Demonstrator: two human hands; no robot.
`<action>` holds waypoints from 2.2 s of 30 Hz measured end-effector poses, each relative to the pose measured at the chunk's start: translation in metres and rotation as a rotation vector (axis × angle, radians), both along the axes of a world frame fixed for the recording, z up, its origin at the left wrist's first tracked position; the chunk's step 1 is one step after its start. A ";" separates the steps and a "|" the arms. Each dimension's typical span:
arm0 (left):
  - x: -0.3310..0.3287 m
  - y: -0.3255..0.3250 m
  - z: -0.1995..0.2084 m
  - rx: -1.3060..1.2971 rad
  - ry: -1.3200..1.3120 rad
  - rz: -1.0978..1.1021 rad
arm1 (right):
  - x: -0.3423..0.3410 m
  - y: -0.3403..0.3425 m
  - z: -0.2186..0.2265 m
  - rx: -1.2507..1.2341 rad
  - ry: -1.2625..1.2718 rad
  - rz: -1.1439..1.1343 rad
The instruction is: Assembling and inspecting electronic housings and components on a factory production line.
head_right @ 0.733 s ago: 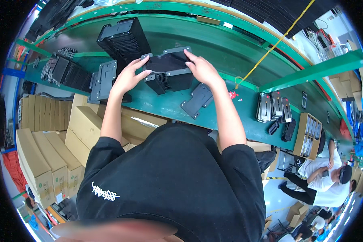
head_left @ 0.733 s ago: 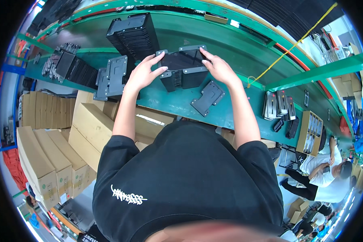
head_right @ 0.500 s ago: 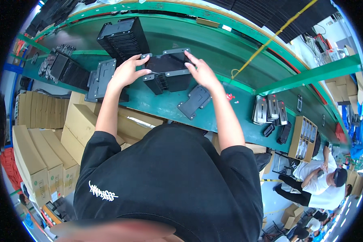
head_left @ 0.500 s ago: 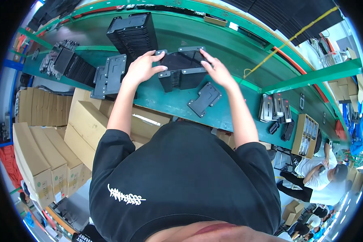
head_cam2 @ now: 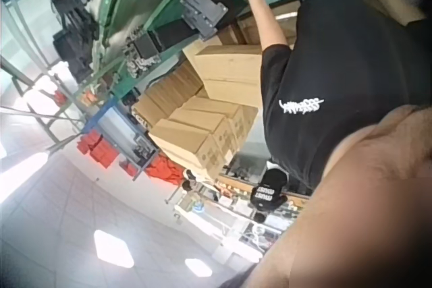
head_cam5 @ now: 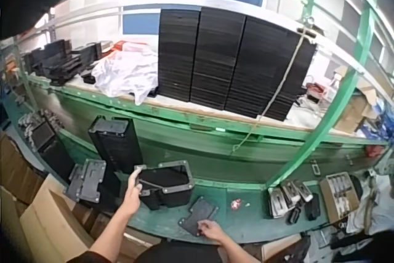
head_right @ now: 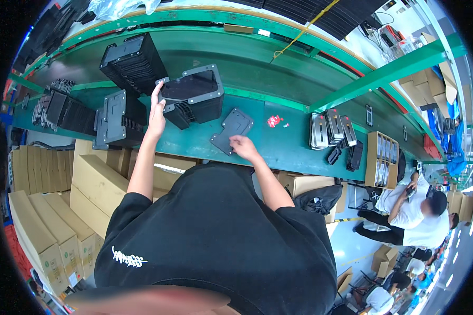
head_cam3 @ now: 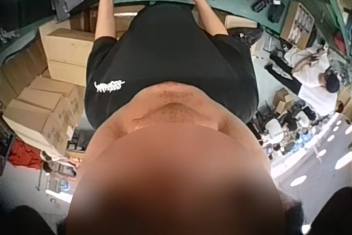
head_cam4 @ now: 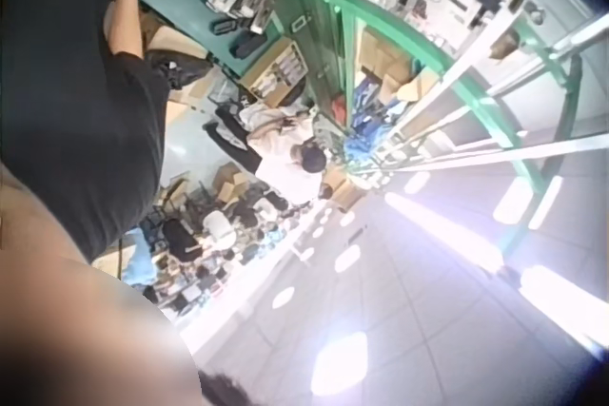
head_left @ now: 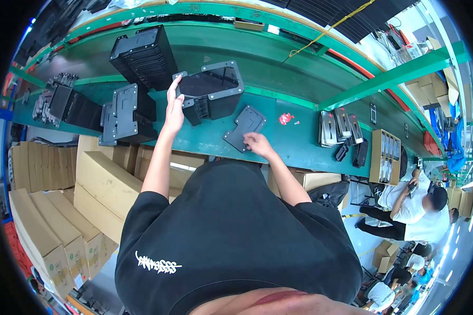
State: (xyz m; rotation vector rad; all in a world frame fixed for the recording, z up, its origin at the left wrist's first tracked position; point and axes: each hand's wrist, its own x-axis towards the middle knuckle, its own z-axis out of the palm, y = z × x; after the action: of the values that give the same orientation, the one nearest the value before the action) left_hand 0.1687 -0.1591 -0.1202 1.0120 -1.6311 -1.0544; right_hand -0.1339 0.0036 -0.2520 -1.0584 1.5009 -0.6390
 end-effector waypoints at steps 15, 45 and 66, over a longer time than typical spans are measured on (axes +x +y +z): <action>0.004 0.006 0.014 -0.015 -0.044 -0.083 | -0.094 -0.082 0.158 -0.282 0.141 -0.579; -0.133 0.118 -0.110 0.051 -1.218 -0.429 | 0.011 0.057 -0.066 -0.194 0.299 -0.373; -0.120 0.112 -0.113 -0.019 -1.153 -0.476 | 0.046 0.029 0.007 -0.005 1.068 0.210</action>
State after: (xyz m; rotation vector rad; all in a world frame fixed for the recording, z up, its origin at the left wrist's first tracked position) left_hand 0.0490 -0.0468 -0.2331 1.3647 -2.9093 -0.7331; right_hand -0.0879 0.0329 -0.2452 -1.6568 2.2167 0.1437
